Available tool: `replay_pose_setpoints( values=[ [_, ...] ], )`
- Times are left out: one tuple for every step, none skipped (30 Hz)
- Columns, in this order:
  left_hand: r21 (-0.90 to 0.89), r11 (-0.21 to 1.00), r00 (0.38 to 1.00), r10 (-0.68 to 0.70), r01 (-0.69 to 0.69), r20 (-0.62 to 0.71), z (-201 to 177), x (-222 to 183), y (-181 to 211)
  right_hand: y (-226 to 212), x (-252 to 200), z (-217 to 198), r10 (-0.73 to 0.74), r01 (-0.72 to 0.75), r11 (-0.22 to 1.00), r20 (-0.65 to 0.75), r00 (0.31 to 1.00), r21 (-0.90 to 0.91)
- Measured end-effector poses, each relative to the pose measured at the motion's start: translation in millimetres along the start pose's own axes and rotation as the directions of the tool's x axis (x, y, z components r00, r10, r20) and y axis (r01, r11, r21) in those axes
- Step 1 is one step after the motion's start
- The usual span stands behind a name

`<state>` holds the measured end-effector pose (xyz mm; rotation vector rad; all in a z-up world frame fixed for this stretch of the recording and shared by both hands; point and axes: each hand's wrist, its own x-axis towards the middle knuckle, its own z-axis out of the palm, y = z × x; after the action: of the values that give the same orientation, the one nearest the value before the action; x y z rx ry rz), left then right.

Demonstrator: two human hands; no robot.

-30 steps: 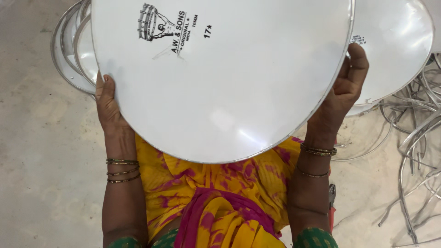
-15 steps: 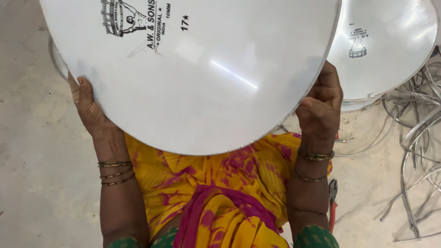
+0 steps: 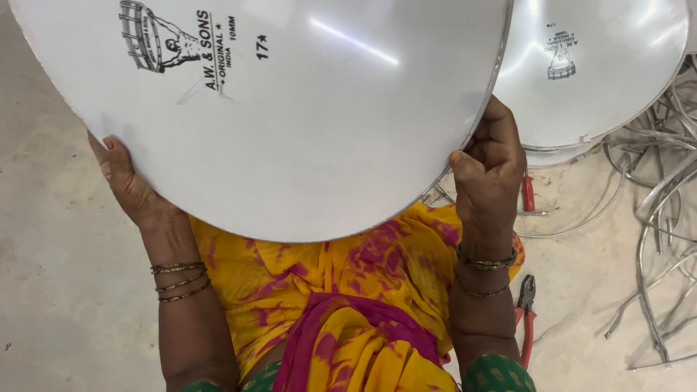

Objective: The person assembles drumheads by placing metal rings onto white membranes and using pliers to secure the wire frames around the edges.

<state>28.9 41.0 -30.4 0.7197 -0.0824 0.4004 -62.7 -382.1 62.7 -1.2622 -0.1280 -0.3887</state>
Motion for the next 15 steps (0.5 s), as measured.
replay_pose_setpoints(
  values=[
    [-0.007,1.0,1.0,-0.001,0.001,-0.004,0.0,0.1,1.3,-0.6,-0.4,0.8,0.0,0.0,1.0,-0.003,1.0,-0.012],
    [-0.015,1.0,1.0,0.0,0.0,-0.008,0.1,0.5,1.6,-0.7,-0.2,0.3,-0.001,0.001,1.0,-0.002,1.0,-0.021],
    [-0.023,1.0,1.0,0.001,-0.001,-0.013,0.1,0.6,1.8,0.2,-0.3,-0.8,-0.002,0.002,1.0,-0.001,1.0,-0.03],
    [-0.017,1.0,1.0,-0.002,0.002,-0.016,0.0,0.5,1.3,1.9,0.3,-2.6,-0.003,0.004,0.999,0.005,1.0,-0.038],
    [-0.012,1.0,1.0,-0.005,0.005,-0.019,-0.3,0.6,-0.1,4.3,0.7,-5.2,0.005,-0.005,1.0,-0.004,1.0,0.003],
    [-0.006,1.0,1.0,-0.002,0.002,-0.024,-1.5,0.1,-0.9,8.4,2.5,-8.0,0.014,-0.013,0.999,-0.007,1.0,0.045],
    [0.024,1.0,1.0,-0.006,0.007,-0.028,-2.5,0.2,-3.7,12.7,4.1,-11.5,0.023,-0.022,0.996,-0.009,1.0,0.087],
    [0.056,0.998,0.999,-0.006,0.008,-0.034,-3.8,-0.7,-6.5,18.0,7.1,-15.1,0.031,-0.025,0.995,-0.071,0.997,0.095],
    [0.087,0.996,0.999,-0.006,0.009,-0.041,-5.2,-1.5,-9.2,23.2,10.4,-19.4,0.04,-0.027,0.994,-0.133,0.99,0.102],
    [0.089,0.996,1.0,-0.01,0.013,-0.027,-6.0,-2.4,-13.3,29.1,15.7,-24.1,0.041,-0.022,0.994,-0.17,0.985,0.107],
    [0.092,0.996,1.0,-0.015,0.016,-0.013,-6.6,-4.0,-17.0,35.1,21.1,-28.8,0.041,-0.018,0.993,-0.208,0.977,0.113],
    [0.093,0.996,1.0,-0.017,0.017,0.002,-6.0,-3.8,-21.2,40.5,24.5,-33.6,0.031,-0.005,0.993,-0.222,0.975,0.115],
    [0.046,0.998,0.999,-0.041,0.042,-0.005,-4.7,-2.5,-25.0,45.6,28.3,-38.6,0.021,0.007,0.993,-0.236,0.972,0.116],
    [0.0,0.998,0.998,-0.068,0.068,-0.014,-3.0,-2.4,-29.1,50.7,32.8,-44.2,0.045,-0.006,0.988,-0.253,0.966,0.152],
    [-0.047,0.995,0.995,-0.095,0.094,-0.022,-0.5,-1.2,-33.1,54.7,36.7,-50.3,0.07,-0.02,0.982,-0.269,0.961,0.187]
  ],
)
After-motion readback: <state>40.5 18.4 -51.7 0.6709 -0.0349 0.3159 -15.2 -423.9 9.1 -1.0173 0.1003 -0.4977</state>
